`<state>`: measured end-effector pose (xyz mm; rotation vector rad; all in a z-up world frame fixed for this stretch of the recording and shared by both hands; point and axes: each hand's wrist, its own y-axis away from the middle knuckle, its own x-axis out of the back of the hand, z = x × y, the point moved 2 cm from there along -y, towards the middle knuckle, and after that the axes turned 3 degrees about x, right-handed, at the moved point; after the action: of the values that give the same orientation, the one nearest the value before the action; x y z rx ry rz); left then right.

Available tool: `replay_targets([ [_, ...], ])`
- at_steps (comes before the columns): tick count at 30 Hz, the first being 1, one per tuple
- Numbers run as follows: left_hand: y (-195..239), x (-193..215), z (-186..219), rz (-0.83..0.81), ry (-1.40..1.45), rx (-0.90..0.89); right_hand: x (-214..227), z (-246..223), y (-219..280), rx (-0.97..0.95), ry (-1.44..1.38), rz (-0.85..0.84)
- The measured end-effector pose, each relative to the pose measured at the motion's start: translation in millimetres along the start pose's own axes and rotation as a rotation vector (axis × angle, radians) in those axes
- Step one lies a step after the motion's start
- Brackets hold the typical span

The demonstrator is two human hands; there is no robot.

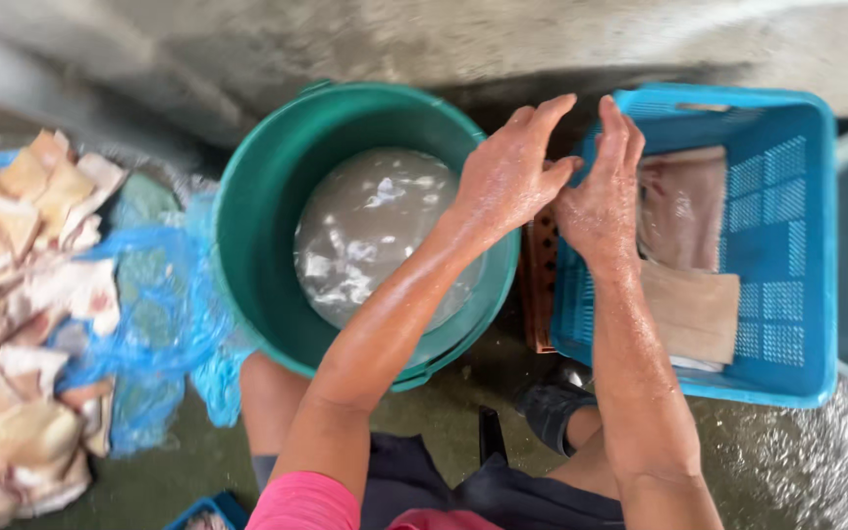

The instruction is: The person washes several beige cloths by hand in a green bucket filled with water. They repeatedly submerge, scrub, and wring out each cloth before placing it into a blue plastic basket.

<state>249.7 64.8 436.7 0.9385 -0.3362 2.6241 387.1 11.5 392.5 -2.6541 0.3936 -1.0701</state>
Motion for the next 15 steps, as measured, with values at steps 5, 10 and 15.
replay_targets([
  [5, 49.9, 65.5, -88.8, 0.117, -0.027, 0.214, -101.5, -47.6, -0.1, 0.034, -0.015, -0.174],
  [10, 81.9, 69.7, -209.8, 0.222, -0.066, 0.356, -201.7, -47.1, -2.6, -0.27, 0.029, -0.522],
  [15, 103.2, 37.2, -315.5, 0.186, -0.106, 0.717, -295.3, 19.2, 5.5, -0.335, 0.13, -0.671],
])
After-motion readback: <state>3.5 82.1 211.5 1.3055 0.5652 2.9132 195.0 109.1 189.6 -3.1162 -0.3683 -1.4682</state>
